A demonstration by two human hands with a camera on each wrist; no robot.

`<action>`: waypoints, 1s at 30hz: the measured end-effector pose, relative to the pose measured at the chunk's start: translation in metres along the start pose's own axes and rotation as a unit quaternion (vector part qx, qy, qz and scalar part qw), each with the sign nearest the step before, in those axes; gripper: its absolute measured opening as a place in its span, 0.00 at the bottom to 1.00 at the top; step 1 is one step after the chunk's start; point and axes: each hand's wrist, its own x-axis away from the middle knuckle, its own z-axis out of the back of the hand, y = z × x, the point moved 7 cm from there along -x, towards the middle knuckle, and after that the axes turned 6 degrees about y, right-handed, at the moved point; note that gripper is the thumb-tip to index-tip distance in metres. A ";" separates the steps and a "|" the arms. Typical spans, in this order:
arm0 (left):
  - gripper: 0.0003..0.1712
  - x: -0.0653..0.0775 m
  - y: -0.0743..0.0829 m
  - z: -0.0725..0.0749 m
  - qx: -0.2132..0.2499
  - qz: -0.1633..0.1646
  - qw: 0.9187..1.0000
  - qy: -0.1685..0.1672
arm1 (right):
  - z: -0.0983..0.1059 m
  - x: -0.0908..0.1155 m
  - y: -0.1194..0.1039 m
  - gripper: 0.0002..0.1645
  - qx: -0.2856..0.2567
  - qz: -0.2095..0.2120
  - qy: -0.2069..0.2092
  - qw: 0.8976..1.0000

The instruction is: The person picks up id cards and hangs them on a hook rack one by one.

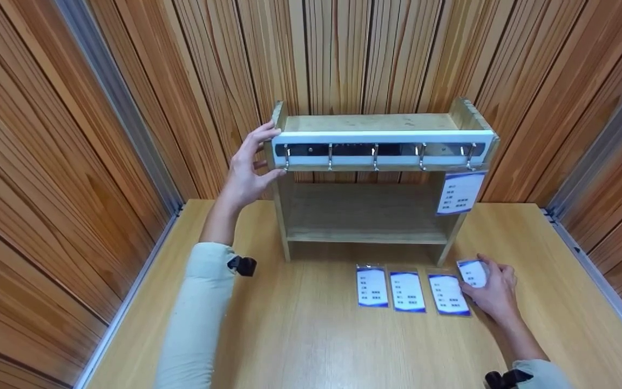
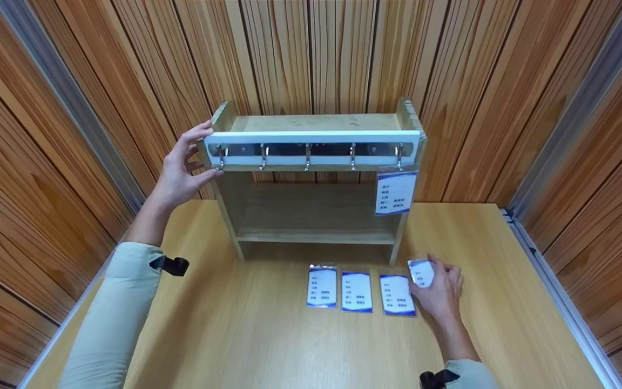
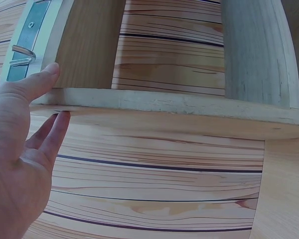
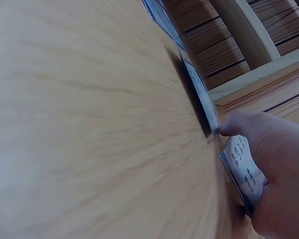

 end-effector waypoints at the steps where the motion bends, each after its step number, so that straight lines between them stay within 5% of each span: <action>1: 0.42 0.000 0.000 0.000 0.001 0.000 1.000 -0.001 | 0.000 0.000 0.000 0.58 0.000 0.000 0.000 1.000; 30: 0.43 0.000 -0.001 0.000 0.001 0.001 1.000 0.002 | 0.007 0.015 -0.036 0.58 0.001 0.091 0.011 0.996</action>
